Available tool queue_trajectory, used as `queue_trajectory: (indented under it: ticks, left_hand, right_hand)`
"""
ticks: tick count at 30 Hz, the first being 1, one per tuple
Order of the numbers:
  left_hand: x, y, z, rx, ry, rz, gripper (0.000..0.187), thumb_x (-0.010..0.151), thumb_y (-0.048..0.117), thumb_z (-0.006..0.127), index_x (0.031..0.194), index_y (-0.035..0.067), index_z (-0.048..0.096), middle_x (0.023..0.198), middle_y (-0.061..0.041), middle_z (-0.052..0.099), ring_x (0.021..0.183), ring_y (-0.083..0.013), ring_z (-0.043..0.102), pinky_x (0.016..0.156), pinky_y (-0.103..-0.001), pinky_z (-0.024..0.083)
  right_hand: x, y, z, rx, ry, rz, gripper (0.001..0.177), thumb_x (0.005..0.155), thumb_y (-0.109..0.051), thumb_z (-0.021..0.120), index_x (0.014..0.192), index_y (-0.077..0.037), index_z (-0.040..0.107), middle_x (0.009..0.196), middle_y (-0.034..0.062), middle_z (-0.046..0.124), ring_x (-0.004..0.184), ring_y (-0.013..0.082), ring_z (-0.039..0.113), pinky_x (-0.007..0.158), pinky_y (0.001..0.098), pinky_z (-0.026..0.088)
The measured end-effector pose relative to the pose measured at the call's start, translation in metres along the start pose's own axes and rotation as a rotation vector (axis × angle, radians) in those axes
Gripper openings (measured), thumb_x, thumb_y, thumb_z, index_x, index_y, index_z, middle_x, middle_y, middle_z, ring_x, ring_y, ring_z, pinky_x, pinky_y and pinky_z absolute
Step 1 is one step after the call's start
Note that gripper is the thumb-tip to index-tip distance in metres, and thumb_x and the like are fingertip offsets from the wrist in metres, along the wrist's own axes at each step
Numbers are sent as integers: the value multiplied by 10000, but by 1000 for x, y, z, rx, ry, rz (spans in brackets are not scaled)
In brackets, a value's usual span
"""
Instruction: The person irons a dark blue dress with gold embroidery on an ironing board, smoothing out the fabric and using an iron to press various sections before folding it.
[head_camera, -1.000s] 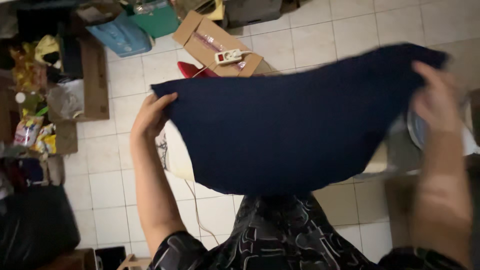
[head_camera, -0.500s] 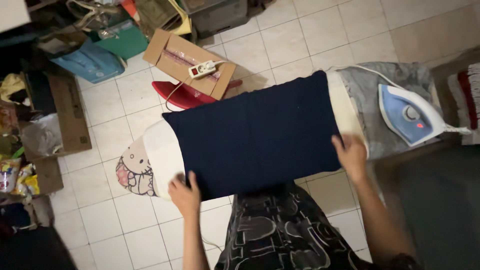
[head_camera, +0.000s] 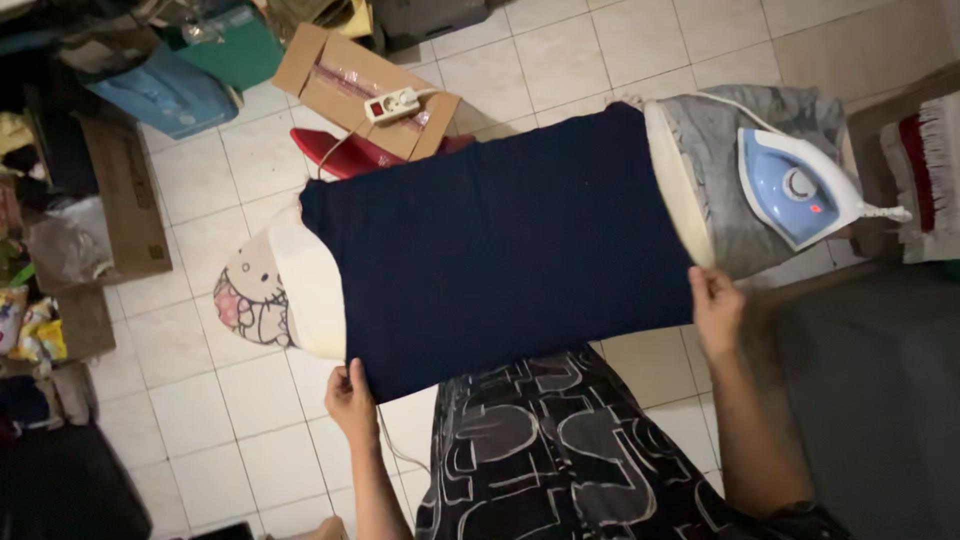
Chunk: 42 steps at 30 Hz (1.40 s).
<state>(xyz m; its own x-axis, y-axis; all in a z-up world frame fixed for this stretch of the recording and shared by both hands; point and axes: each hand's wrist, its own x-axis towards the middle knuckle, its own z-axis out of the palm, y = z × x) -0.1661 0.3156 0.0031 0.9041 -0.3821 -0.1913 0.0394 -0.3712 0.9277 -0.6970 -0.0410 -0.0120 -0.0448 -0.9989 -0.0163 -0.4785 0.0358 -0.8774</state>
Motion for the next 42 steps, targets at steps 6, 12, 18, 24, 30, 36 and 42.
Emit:
queue_trajectory:
  ticks: [6, 12, 18, 24, 30, 36, 42]
  left_hand:
    - [-18, -26, 26, 135, 23, 123, 279, 1072, 213, 840, 1007, 41, 630, 891, 16, 528, 811, -93, 463, 721, -258, 419]
    - [8, 5, 20, 291, 310, 338, 437, 1107, 203, 845, 1380, -15, 582, 1299, -118, 555, 1160, -232, 548, 992, -384, 477]
    - [81, 137, 139, 353, -230, 919, 200, 1029, 145, 876, 1203, 73, 808, 1316, -202, 719, 1302, -399, 659, 1136, -490, 533]
    - [110, 234, 360, 554, -945, 1411, 242, 1025, 197, 767, 1259, 215, 824, 1303, -31, 726, 1176, -312, 696, 952, -479, 569]
    - [99, 223, 566, 650, -953, 1641, 376, 1038, 198, 621, 1332, 349, 801, 1390, 43, 714, 1189, -238, 703, 867, -452, 597]
    - [93, 197, 692, 870, -1075, 1927, 168, 1075, 289, 665, 1031, 305, 827, 1136, 54, 784, 1131, -210, 718, 855, -442, 586]
    - [79, 203, 754, 967, -1082, 2009, 156, 979, 329, 727, 937, 233, 843, 1019, 63, 808, 1164, -204, 717, 907, -417, 566]
  right_hand:
    - [-24, 1, 18, -73, -28, -17, 262, 1199, -270, 802, 1096, -34, 751, 903, 86, 686, 860, 163, 605, 788, 361, 483]
    - [59, -17, -51, -596, 260, -449, 243, 1224, -113, 766, 1389, 29, 660, 1333, 241, 702, 1303, 450, 628, 1208, 590, 486]
    - [229, -45, -89, -925, -22, -229, 670, 1022, -438, 921, 1469, 2, 686, 1324, 329, 742, 1239, 535, 668, 1072, 601, 522]
    - [246, -40, -95, -643, -283, -224, 533, 1096, -472, 809, 1598, -311, 731, 1375, 161, 810, 1165, 431, 786, 989, 534, 615]
    - [109, -107, -1, -716, -206, -273, 562, 1070, -463, 753, 1609, -314, 691, 996, 190, 805, 854, 434, 772, 766, 558, 609]
    - [28, -162, 87, -971, -292, -276, 466, 1116, -429, 671, 1578, -366, 668, 829, 172, 719, 628, 384, 752, 558, 538, 613]
    - [112, -129, 130, -1013, -29, -249, 437, 1081, -427, 699, 1502, -310, 729, 865, 188, 756, 665, 366, 766, 537, 510, 615]
